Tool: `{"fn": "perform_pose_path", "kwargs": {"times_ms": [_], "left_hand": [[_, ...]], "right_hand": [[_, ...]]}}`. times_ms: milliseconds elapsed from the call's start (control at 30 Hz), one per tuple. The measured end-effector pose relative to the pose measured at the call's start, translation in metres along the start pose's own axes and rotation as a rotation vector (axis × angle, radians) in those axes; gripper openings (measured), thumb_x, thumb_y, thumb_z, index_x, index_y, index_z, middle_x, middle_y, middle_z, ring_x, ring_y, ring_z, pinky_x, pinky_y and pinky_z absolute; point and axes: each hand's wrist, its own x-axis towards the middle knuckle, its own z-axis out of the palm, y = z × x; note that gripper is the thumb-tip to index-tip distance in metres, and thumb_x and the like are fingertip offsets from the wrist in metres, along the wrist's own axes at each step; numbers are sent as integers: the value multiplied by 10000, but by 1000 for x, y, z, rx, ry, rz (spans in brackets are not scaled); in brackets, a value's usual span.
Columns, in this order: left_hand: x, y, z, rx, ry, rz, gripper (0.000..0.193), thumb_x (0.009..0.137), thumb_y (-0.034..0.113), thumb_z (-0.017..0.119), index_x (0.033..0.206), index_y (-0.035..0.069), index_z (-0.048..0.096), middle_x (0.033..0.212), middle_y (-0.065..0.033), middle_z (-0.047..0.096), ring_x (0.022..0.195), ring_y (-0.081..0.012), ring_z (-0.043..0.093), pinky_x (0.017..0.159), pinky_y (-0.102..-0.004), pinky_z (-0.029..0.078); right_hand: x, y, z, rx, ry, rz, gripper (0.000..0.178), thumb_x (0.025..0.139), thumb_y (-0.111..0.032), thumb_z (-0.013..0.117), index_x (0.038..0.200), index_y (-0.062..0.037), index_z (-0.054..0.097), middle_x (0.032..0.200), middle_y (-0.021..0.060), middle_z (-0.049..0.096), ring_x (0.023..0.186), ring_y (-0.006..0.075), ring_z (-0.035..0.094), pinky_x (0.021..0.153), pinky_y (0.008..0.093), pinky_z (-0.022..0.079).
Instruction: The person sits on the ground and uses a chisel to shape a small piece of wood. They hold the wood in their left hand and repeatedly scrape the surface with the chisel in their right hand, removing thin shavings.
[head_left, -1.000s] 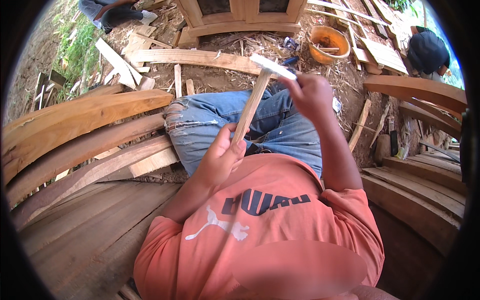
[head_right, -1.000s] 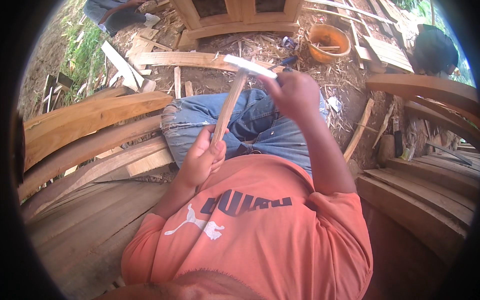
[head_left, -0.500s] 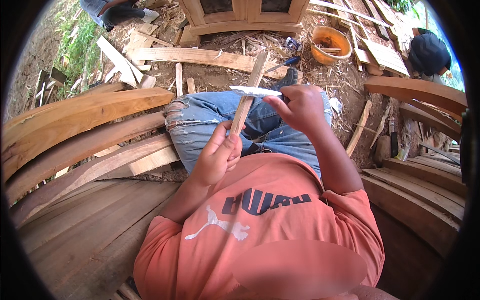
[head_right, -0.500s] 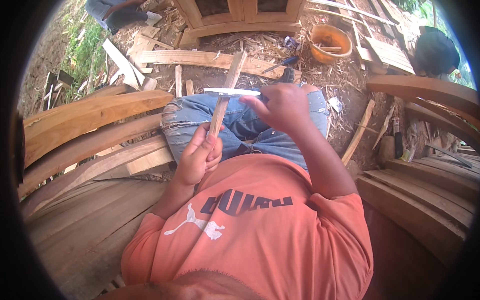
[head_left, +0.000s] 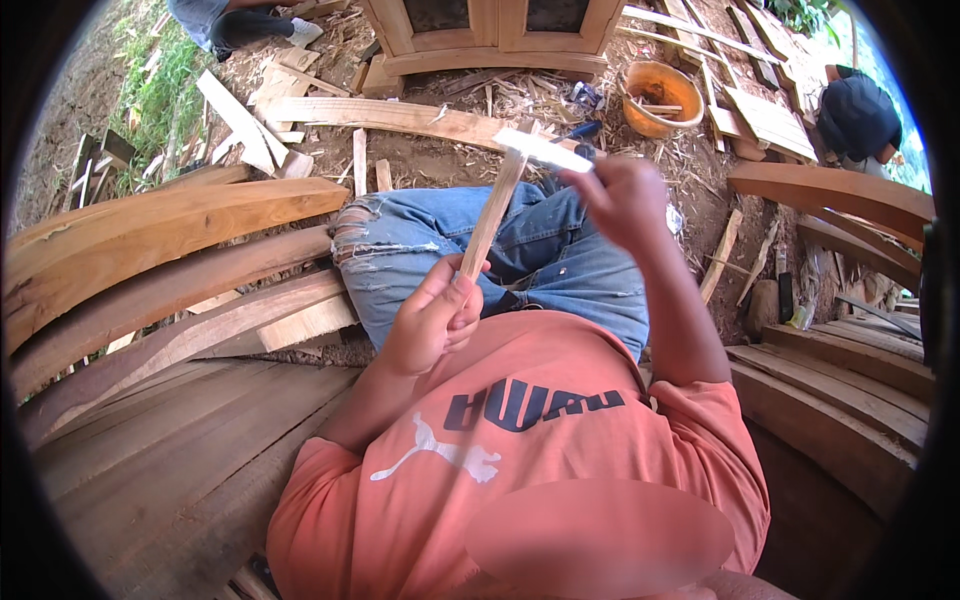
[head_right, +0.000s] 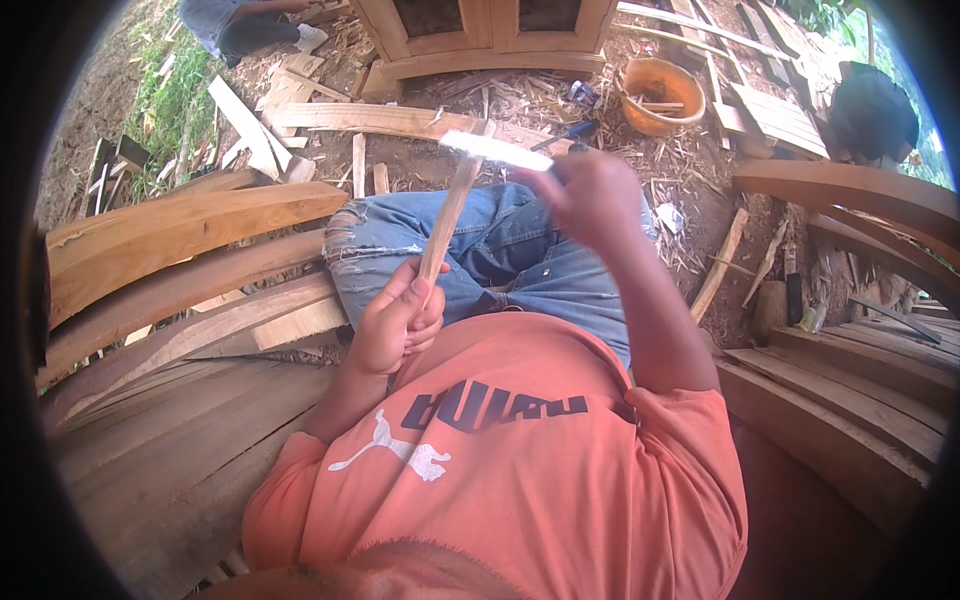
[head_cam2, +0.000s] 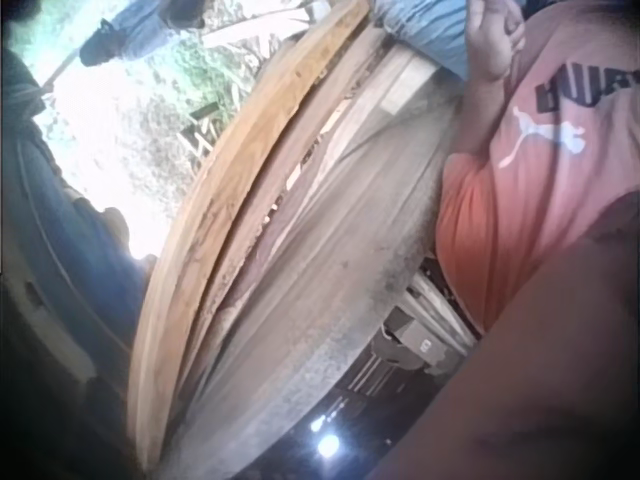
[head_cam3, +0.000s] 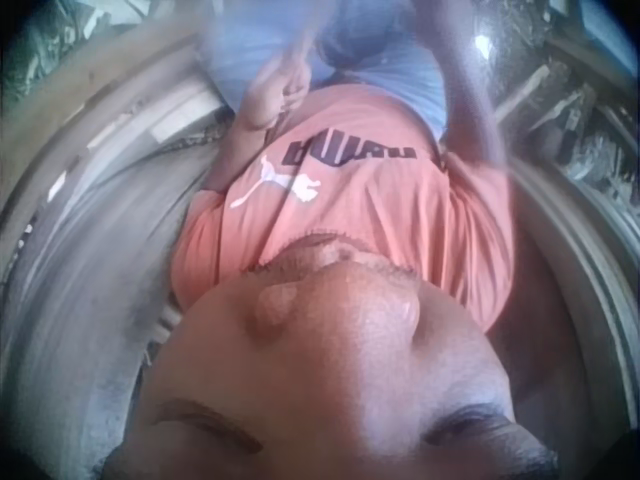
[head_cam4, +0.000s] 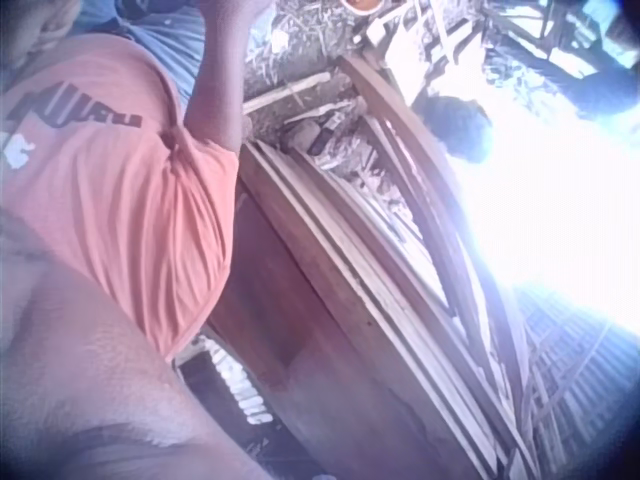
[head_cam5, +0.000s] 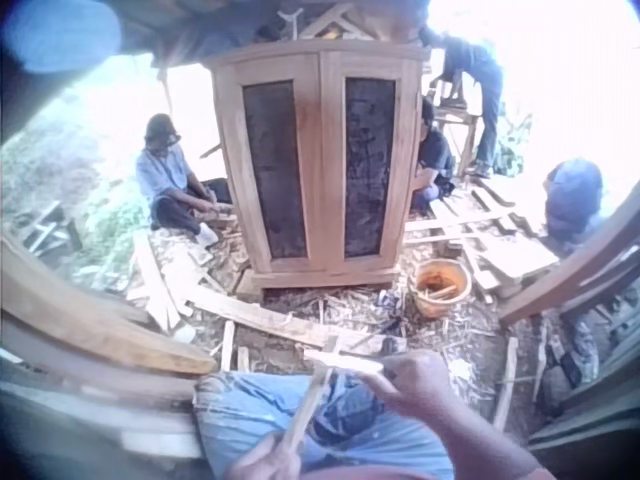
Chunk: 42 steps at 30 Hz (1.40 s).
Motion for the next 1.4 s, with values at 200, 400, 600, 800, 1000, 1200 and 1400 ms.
{"fn": "perform_pose_path", "kwargs": {"times_ms": [200,400,600,800,1000,1200,1400], "left_hand": [[3,2,4,50,-30,12,307,1154,291,411,1399,113,457,743,32,398,526,-21,283,467,-192,254],[10,1,7,88,48,23,312,1144,330,432,1387,137,466,714,36,377,491,-21,280,439,-189,236],[-13,-11,1,23,-44,-71,322,1139,313,449,1384,106,467,723,29,392,497,-21,289,440,-188,250],[-1,-8,-6,47,54,-2,338,1143,307,433,1395,85,465,777,-8,449,513,-34,332,457,-186,322],[17,-4,-8,118,70,30,346,1149,305,414,1403,76,462,802,-15,461,525,-40,349,469,-182,354],[19,-5,-3,152,7,32,318,1152,299,404,1393,98,455,743,17,417,511,-27,316,454,-184,307],[11,-13,-2,162,3,36,300,1150,294,414,1387,114,447,721,33,400,510,-22,304,454,-187,278]], "right_hand": [[-13,-24,6,-33,-38,-47,674,918,-674,637,627,-66,612,606,119,597,608,355,620,586,480,469],[11,-5,6,-143,42,-112,670,895,-700,648,631,-84,632,618,111,614,613,341,635,594,464,493],[76,135,-59,-59,254,658,894,933,-864,417,915,-58,804,677,136,685,722,235,696,701,423,525],[47,83,-23,-6,137,441,758,965,-745,546,900,-35,806,593,118,642,572,249,627,577,401,475],[-15,7,26,75,-71,188,642,922,-633,668,673,-42,687,599,162,618,593,371,628,589,484,472],[-19,-12,24,-9,-11,32,555,908,-554,722,696,-42,703,603,159,600,598,367,610,574,466,452],[-8,-1,18,-35,40,-17,663,925,-658,647,630,-65,615,605,134,595,614,357,626,580,473,469]]}}
